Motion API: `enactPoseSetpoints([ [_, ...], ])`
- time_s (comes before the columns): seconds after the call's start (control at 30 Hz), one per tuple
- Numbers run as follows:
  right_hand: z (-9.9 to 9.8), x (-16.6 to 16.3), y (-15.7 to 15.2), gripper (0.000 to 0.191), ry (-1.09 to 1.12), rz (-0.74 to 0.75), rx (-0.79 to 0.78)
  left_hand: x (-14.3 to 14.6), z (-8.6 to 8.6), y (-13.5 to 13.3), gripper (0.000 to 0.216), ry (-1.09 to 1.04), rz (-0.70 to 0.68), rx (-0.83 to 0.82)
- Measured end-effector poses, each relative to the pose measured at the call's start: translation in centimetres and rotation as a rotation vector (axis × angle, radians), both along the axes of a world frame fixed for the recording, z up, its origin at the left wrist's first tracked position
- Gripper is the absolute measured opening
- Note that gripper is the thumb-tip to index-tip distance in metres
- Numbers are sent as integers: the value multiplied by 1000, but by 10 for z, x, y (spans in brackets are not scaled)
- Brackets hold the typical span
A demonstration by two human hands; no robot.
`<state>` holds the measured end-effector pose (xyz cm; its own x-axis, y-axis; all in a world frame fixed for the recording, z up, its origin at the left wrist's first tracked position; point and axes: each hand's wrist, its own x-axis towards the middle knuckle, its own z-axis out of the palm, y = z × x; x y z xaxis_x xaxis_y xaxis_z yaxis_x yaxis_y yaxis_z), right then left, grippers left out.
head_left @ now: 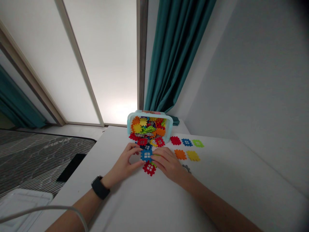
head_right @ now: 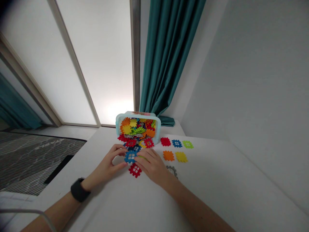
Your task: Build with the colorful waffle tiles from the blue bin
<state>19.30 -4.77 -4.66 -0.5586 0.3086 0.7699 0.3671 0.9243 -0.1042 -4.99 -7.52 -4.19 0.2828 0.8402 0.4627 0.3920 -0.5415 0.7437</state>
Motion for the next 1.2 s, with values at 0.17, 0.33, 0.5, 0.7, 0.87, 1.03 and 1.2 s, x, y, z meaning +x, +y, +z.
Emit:
enactPoseSetpoints([
  [0.17,5,-6,-2,16,153,-96,-288,4,-3,3,29,-113,-78,-144],
  [0.33,11,-14,-1,20,327,-147,-831,10,-3,1,37,-355,-77,-437],
  [0.5,17,-17,-1,27,462,-39,-1142,14,-1,-3,44,-570,-96,-644],
  [0.7,19,-19,-3,35,562,-14,-1305,15,1,-4,39,-647,-124,-718],
  [0.87,15,-18,0,36,519,-22,-1255,16,2,-6,37,-661,-153,-742],
  [1.03,12,-15,1,30,385,-49,-1070,16,3,-7,37,-592,-155,-714],
  [1.2,10,-7,-2,17,194,-149,-414,12,8,-6,40,-358,-125,-517],
])
